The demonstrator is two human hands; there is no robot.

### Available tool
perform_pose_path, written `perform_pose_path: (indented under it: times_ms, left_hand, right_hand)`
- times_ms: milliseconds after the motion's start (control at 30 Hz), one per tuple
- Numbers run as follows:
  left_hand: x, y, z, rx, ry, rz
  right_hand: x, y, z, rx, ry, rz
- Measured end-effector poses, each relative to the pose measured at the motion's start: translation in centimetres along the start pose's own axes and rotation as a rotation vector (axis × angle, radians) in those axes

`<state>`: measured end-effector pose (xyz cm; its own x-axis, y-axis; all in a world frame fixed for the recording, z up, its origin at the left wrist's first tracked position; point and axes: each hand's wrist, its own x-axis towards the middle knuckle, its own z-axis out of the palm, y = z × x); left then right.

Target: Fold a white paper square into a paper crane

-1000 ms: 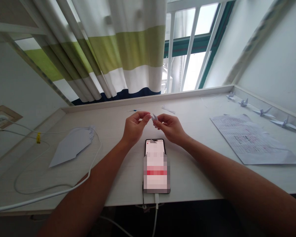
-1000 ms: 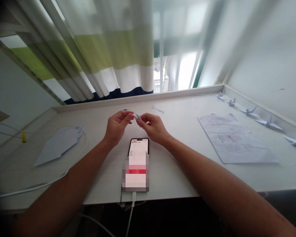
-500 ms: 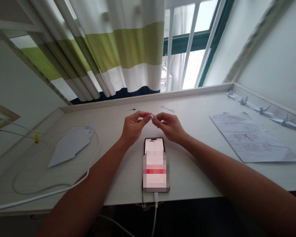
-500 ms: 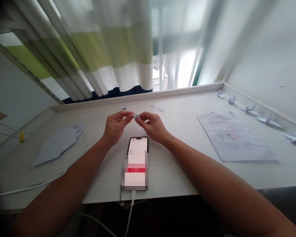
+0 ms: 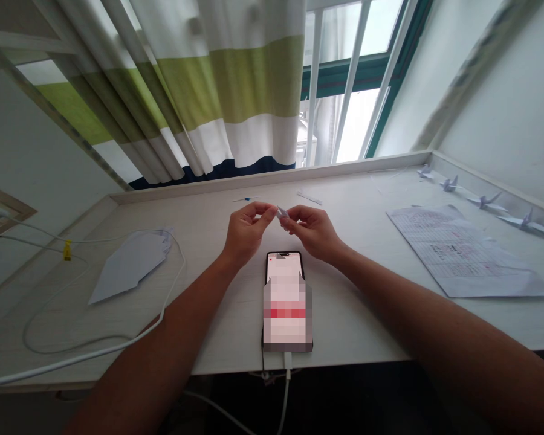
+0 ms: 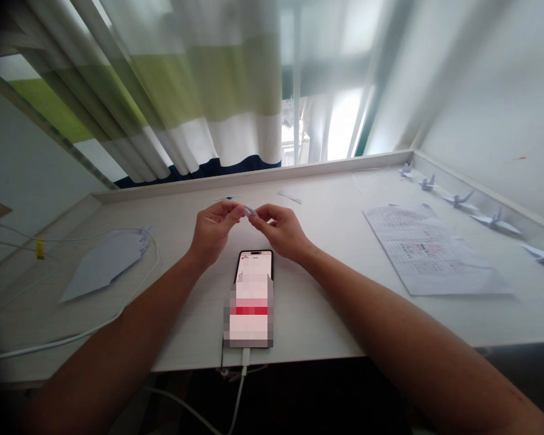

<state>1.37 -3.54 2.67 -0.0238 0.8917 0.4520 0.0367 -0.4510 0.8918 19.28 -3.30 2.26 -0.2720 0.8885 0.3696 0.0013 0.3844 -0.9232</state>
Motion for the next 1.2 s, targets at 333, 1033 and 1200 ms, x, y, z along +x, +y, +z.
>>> perform_pose_path:
  times_ms: [333, 1033, 1200]
  left_hand:
    - [0.0, -0.2, 0.0, 0.040, -0.001, -0.028]
    - [0.1, -1.6, -0.1, 0.040, 0.020, -0.036]
    - [0.3, -1.4, -0.3, 0.048, 0.040, -0.015]
  right_hand:
    - [0.2, 0.6, -0.1, 0.055, 0.016, 0.036]
    - [0.2, 0.5, -0.2, 0.032, -0.043, 0.073]
    - [0.4, 0.5, -0.4, 0.082, -0.035, 0.134]
